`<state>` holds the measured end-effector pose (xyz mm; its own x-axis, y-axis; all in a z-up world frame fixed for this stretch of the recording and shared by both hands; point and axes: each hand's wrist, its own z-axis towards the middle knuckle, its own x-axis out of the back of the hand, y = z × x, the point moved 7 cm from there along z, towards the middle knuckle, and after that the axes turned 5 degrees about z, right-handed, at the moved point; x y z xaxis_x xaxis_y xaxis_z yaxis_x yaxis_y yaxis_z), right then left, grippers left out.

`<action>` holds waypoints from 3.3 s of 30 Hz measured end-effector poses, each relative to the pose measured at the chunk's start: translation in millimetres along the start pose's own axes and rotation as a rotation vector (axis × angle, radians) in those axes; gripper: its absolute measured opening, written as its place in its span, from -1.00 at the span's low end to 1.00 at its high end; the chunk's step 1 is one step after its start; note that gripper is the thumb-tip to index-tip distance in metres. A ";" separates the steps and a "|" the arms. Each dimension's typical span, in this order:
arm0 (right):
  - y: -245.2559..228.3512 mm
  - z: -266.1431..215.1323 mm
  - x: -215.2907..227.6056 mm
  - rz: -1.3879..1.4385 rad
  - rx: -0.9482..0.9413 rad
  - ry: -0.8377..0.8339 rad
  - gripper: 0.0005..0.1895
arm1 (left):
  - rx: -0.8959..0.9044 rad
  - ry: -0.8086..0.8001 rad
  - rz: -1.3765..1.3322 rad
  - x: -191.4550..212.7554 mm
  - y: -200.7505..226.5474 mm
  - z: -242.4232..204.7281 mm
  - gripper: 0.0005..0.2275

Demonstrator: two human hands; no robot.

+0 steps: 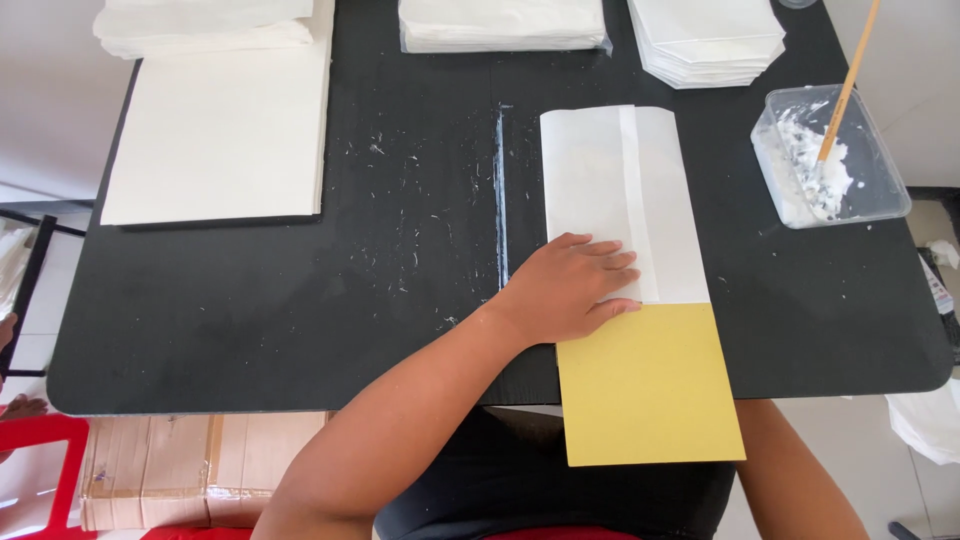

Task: Folding the bottom of a bag and applying glue with a brush to seal it.

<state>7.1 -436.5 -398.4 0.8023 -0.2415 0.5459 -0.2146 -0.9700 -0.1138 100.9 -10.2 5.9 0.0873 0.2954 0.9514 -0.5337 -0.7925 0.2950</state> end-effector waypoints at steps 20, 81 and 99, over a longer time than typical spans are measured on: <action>-169.4 -185.7 105.4 0.132 0.208 -0.120 -0.42 | -0.052 0.211 -0.030 3.9 -2.3 -5.2 -0.63; -371.3 -229.9 322.1 -0.036 0.694 0.062 -0.57 | -0.012 -0.041 0.208 5.7 -36.5 40.9 -0.15; -381.2 -250.1 320.3 -0.058 0.699 0.124 -0.81 | -0.092 0.067 0.205 17.3 -42.3 40.1 -0.08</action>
<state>206.5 -137.6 27.4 0.7230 -0.2245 0.6533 0.2674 -0.7810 -0.5643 158.7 7.0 13.4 -0.0849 0.1701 0.9818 -0.6095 -0.7883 0.0839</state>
